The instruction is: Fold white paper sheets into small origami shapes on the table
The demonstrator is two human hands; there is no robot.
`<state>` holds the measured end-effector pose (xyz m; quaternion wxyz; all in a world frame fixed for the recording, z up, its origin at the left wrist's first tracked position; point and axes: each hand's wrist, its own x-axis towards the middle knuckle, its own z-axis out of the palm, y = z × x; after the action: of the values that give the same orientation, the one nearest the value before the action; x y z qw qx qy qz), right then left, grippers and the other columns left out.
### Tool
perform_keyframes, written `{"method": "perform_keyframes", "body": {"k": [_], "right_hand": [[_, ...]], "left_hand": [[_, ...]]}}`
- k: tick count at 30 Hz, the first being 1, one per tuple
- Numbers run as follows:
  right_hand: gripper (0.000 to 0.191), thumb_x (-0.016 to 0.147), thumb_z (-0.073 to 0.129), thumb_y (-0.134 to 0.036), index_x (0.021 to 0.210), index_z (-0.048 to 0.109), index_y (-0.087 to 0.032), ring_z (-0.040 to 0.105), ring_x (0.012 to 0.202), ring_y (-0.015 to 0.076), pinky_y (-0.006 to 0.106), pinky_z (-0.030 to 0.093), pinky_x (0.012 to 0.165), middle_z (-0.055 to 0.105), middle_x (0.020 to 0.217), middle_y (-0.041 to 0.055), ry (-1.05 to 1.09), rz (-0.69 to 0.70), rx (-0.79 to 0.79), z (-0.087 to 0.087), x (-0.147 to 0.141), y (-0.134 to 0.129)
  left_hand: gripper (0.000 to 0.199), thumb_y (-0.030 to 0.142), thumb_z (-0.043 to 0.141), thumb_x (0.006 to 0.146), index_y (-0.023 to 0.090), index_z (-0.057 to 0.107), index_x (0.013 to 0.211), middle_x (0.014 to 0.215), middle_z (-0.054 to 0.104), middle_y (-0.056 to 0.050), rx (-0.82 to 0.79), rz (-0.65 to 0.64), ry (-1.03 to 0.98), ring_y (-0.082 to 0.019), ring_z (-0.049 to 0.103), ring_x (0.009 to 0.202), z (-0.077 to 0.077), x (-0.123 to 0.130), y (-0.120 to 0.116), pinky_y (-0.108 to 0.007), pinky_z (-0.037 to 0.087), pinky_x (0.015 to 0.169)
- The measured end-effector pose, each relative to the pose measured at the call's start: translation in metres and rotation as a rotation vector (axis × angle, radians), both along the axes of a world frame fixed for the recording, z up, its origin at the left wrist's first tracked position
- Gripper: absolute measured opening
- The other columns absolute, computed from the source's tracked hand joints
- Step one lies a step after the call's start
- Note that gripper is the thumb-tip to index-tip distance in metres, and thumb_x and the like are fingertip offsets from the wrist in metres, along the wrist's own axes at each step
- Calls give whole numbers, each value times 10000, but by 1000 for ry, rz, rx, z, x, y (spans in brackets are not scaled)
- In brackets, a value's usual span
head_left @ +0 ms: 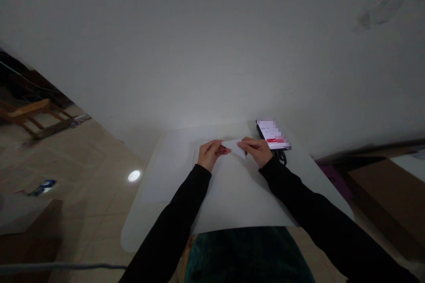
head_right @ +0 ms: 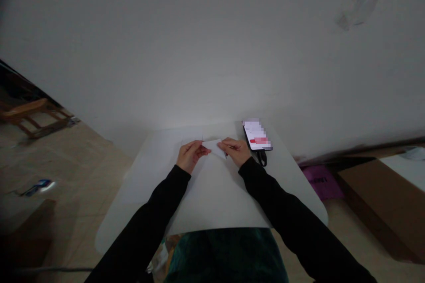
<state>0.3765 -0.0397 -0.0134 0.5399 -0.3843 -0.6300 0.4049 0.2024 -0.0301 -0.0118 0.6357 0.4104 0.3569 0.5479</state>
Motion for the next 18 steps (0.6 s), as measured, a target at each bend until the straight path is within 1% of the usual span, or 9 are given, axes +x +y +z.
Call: {"method": "perform_keyframes", "body": {"k": [2,4,6,8,11,13,15,18], "right_hand": [[350,730,618,-459,538,588,-168,444,513,90,232,357,480,481,558,-16,-20,-7,-18,-1,0,-1],[363,723,631,-444,497,567,-167,432,468,77,226,351,449,481,534,-20,-51,17,-30,-2,-1,-2],[348,696,661,-429,496,562,-162,436,427,67,221,359,419,507,535,-20,-67,91,-65,-5,-2,-2],[304,648,705,-412,545,577,-156,455,391,68,216,379,386,543,532,-20,-55,170,-139,-8,-4,-3],[303,588,751,-392,605,579,-143,480,350,84,214,406,342,578,493,-16,-2,228,-269,-11,-8,-5],[317,574,761,-387,592,567,-137,489,334,89,212,418,330,583,463,-12,36,243,-327,-11,-11,-7],[322,570,766,-382,572,561,-133,494,323,92,209,424,322,580,439,-10,70,259,-361,-9,-13,-9],[322,561,773,-374,552,568,-126,497,309,94,203,426,308,579,421,-4,106,246,-362,-8,-14,-9]], "left_hand": [[294,363,686,649,90,645,748,607,645,-54,-9,-21,2,-149,631,576,-3,0,1,-254,469,578],[291,351,661,673,83,662,786,602,628,-41,-8,-19,9,-106,589,544,-7,1,3,-222,439,553],[274,331,661,677,85,673,796,624,621,-32,-5,23,14,-63,530,515,-12,3,4,-197,412,536],[258,321,680,663,92,676,783,641,616,-25,-2,71,34,-42,484,506,-16,3,6,-187,395,530],[278,348,691,658,99,677,781,620,591,-12,37,102,118,-42,453,507,-19,3,8,-186,373,518],[295,374,677,672,102,674,788,593,565,-1,92,116,188,-47,441,505,-19,1,9,-188,355,508],[308,398,647,699,107,667,798,564,532,13,141,124,256,-52,425,496,-18,0,9,-192,340,498],[322,431,563,764,122,643,804,538,477,32,214,136,378,-67,415,493,-16,0,4,-200,327,490]]}}
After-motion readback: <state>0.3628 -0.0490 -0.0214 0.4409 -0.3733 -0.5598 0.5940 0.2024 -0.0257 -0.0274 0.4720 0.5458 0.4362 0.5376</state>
